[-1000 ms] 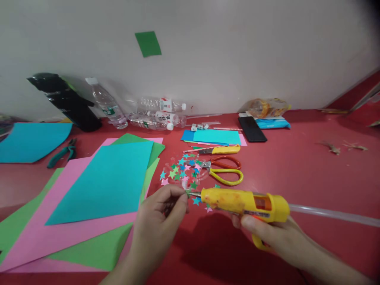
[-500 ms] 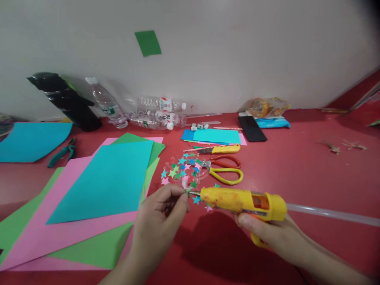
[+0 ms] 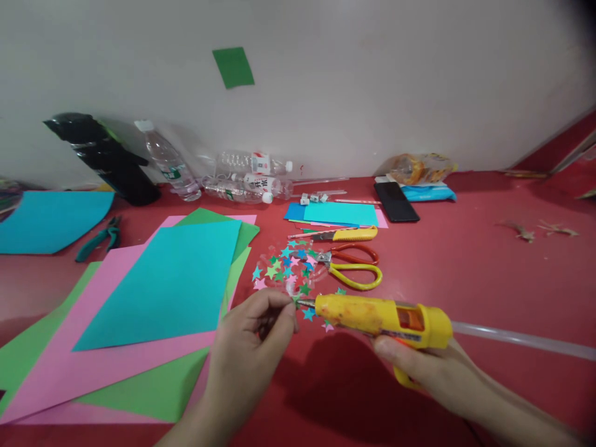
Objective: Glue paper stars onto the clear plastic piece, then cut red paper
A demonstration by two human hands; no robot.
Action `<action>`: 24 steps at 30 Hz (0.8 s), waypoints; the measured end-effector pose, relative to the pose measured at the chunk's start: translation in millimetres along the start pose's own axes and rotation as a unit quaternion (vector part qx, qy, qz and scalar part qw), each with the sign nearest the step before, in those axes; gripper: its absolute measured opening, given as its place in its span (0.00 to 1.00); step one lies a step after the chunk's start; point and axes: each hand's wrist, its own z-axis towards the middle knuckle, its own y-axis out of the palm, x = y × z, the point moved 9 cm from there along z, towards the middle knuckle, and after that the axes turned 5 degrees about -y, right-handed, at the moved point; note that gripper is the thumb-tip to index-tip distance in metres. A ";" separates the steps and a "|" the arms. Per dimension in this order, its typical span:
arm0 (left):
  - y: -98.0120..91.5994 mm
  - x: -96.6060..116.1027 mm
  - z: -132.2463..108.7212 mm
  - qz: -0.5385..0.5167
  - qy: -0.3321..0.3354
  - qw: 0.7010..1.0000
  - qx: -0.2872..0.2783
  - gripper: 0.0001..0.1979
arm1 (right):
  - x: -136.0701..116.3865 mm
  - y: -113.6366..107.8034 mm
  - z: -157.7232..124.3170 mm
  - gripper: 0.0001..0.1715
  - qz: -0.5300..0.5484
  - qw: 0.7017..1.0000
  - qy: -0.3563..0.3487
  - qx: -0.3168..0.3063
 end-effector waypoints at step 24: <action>0.3 3.0 -0.4 0.019 0.003 1.000 -0.007 0.09 | -0.1 0.3 -0.6 0.23 -0.008 1.000 0.018 -0.005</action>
